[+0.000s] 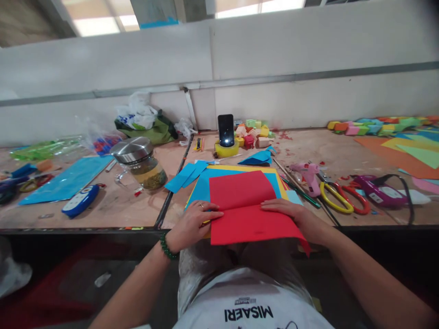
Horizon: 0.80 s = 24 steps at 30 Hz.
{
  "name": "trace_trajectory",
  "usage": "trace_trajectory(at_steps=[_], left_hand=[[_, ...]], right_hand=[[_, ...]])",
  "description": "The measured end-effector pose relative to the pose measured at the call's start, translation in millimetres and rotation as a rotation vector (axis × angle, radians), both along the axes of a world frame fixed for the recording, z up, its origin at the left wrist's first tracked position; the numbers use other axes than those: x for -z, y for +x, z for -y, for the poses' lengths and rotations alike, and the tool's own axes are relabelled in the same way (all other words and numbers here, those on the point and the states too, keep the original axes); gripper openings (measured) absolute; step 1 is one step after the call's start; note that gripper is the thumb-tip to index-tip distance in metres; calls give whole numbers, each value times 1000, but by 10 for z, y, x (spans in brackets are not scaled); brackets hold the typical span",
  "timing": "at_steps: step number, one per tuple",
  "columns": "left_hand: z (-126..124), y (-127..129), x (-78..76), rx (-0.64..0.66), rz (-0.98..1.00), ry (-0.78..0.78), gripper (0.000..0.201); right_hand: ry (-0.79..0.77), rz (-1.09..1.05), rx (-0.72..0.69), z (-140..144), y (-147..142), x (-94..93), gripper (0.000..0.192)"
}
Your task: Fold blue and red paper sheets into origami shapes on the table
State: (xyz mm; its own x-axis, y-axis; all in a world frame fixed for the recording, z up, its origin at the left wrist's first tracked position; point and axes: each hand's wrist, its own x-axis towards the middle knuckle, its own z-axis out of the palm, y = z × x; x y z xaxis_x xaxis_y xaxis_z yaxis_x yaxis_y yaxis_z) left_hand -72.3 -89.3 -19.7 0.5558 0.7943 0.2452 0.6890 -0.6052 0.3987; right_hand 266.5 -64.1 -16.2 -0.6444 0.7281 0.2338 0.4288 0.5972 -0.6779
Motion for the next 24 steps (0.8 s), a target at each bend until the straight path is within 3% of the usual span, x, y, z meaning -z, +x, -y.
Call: trace_trajectory(at_steps=[5,14,18,21,24], left_hand=[[66,42,-19,-50,-41,-84,35],[172,122,-63,-97,-52,-129,42],[165,149,-75,-118,44,-133,30],[132,214,-111,-100,245,-133,24],[67,276,-118,-184,452,-107,28]], right_hand=[[-41,49,-2,-5,84,-6,45],[-123,23,-197,-136,226,44,50],[-134,83,-19,-128,143,-20,45],[-115,140,139,-134,72,-67,45],[-124,152,207,-169,16,-85,42]])
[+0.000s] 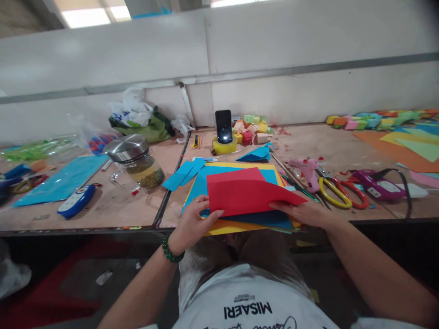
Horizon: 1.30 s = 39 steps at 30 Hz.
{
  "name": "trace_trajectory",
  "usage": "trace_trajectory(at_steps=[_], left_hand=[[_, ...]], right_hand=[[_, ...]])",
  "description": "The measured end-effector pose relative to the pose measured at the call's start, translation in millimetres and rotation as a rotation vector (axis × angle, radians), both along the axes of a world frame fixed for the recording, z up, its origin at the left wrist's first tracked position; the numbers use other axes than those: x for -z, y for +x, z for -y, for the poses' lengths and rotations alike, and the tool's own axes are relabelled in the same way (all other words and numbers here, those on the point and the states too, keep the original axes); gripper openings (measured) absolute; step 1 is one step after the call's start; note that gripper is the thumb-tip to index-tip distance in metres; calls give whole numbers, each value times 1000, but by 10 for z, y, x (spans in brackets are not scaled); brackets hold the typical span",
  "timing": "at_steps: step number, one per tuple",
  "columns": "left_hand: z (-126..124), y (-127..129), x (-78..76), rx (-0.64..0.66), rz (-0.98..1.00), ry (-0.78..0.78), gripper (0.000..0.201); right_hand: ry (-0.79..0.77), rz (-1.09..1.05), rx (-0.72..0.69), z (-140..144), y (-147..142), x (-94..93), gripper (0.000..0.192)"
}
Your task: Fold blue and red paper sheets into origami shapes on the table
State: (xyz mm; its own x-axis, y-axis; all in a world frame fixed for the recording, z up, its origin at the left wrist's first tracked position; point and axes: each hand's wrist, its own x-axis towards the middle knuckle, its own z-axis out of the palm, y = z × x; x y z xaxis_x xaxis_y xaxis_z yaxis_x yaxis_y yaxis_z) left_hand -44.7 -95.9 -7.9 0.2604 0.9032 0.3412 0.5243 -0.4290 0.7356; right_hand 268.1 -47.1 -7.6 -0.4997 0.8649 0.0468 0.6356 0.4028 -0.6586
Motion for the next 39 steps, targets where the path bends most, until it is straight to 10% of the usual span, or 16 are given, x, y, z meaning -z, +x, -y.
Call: trace_trajectory(at_steps=[10,17,29,34,39], left_hand=[[-345,34,82,-245,-239,-152,27],[-472,91,-169,-156,-503,-294,16],[-880,-155,-185,-24,-658,-197,102],[-1171,-172,-219,229,-707,-240,78],[-1265,-158,-230,164,-763,-295,78]], right_hand=[[106,168,285,-227,-163,8,37],[49,258,223,-456,-239,-46,60],[-148,294,121,-771,-220,-42,62],[-175,340,121,-830,-265,-130,58],[-191,380,102,-973,-301,-147,51]])
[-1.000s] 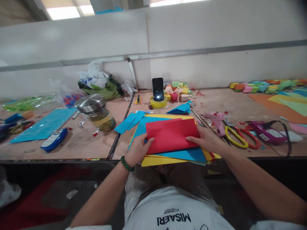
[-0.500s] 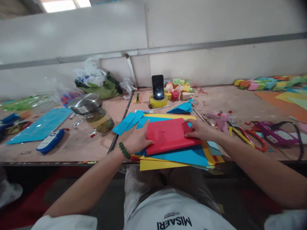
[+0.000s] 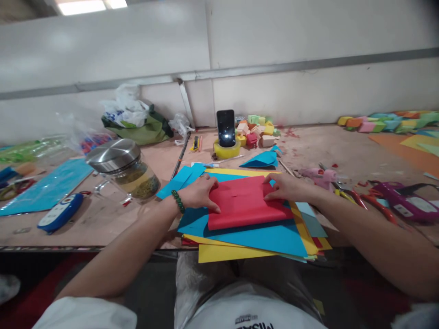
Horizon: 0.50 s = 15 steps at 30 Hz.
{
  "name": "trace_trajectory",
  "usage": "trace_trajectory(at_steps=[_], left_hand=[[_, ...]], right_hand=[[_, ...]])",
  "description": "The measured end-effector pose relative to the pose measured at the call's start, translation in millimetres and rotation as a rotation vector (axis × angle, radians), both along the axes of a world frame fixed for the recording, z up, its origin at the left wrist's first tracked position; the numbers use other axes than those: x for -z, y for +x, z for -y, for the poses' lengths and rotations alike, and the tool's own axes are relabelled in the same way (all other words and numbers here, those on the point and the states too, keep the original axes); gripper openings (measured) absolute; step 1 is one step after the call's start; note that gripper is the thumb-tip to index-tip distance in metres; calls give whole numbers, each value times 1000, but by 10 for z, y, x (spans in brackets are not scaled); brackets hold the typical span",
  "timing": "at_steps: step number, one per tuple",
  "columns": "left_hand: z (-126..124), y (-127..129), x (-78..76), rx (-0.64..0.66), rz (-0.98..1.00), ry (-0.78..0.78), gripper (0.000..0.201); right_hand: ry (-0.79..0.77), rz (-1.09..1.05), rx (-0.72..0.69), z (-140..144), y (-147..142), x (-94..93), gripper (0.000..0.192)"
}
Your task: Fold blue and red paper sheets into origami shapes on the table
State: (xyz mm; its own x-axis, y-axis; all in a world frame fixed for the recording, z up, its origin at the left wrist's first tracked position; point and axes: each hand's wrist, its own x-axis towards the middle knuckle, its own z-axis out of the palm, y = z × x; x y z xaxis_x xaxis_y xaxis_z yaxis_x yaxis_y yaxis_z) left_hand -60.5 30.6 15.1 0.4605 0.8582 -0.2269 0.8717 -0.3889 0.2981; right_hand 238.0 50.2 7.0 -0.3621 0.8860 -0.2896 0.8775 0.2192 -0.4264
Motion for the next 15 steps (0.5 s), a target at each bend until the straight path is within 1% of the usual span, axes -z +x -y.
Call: trace_trajectory(at_steps=[3,5,7,9,11,13,15], left_hand=[[20,-26,33,-39,55,30,94],[26,-47,53,-45,79,39,93],[17,-67,70,-52,102,42,84],[1,-82,89,-64,130,34,76],[-6,-89,110,-73,162,19,72],[1,-88,124,-94,193,29,76],[13,-80,128,-124,191,63,87]], right_hand=[[117,-7,8,-67,17,58,57],[169,-32,16,-103,43,104,63],[164,-60,14,-132,68,141,65],[139,-87,15,-147,82,161,63],[129,-112,33,-146,83,162,63],[145,-129,62,-132,74,149,69],[163,-125,78,-119,63,135,76]])
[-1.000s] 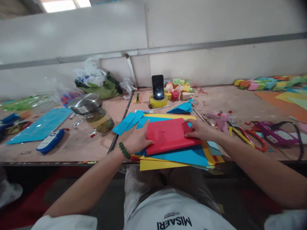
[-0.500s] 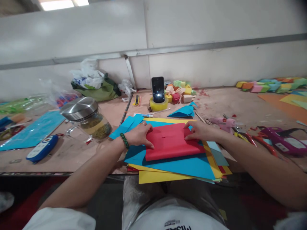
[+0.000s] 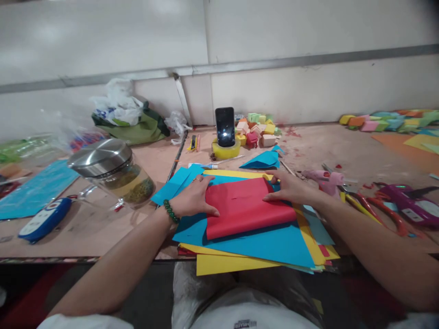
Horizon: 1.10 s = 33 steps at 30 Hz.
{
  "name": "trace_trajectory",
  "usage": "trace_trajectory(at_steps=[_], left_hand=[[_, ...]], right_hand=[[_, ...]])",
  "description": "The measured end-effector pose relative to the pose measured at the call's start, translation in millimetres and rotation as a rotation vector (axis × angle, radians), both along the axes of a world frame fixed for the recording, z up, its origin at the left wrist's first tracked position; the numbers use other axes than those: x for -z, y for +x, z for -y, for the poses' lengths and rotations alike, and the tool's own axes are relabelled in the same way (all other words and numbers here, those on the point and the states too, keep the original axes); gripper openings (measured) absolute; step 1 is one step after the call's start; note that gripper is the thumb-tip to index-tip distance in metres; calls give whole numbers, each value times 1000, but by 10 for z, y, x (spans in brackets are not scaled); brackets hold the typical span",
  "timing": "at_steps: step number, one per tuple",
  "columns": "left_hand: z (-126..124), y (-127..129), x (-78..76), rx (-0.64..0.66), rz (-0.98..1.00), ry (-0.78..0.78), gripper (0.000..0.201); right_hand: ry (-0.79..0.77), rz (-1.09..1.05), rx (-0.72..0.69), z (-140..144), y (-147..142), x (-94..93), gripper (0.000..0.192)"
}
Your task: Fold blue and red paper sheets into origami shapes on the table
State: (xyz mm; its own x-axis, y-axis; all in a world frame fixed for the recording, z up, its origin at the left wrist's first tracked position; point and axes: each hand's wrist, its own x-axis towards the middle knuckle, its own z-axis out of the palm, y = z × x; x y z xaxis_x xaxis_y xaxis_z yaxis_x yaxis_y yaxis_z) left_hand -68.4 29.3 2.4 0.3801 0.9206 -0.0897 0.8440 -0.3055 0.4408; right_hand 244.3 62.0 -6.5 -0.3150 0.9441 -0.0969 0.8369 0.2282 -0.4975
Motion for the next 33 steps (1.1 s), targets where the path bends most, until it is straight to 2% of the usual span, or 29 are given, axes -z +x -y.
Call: trace_trajectory(at_steps=[2,4,7,10,13,15,18,20,23,26,29,33], left_hand=[[1,9,-7,-16,-51,11,90],[-12,16,-17,-6,-92,-1,81],[-34,18,-20,32,-59,-21,66],[-29,20,-11,59,-3,-27,61],[-11,23,-4,25,27,-34,78],[-3,22,-2,14,27,-58,89],[0,12,0,44,49,-77,93],[2,5,-1,41,43,-39,92],[4,3,-14,20,-27,21,82],[-7,16,-25,37,-39,-8,69],[-33,30,-14,93,37,-27,55],[-57,30,9,144,109,-25,51]], right_hand=[[-8,11,-10,2,-6,-2,75],[-25,16,-18,-7,-5,13,70],[-9,0,-7,-26,4,46,66],[13,-3,14,-41,10,65,67],[-10,-26,24,-61,16,85,66],[-46,-94,-1,-73,23,112,55],[-19,-184,-20,-72,35,156,42],[54,-185,17,-62,36,160,48],[83,-132,20,-59,26,114,56],[39,-97,-50,-82,15,56,48],[21,-115,-70,-102,12,60,43],[145,-197,-35,-82,2,126,38]])
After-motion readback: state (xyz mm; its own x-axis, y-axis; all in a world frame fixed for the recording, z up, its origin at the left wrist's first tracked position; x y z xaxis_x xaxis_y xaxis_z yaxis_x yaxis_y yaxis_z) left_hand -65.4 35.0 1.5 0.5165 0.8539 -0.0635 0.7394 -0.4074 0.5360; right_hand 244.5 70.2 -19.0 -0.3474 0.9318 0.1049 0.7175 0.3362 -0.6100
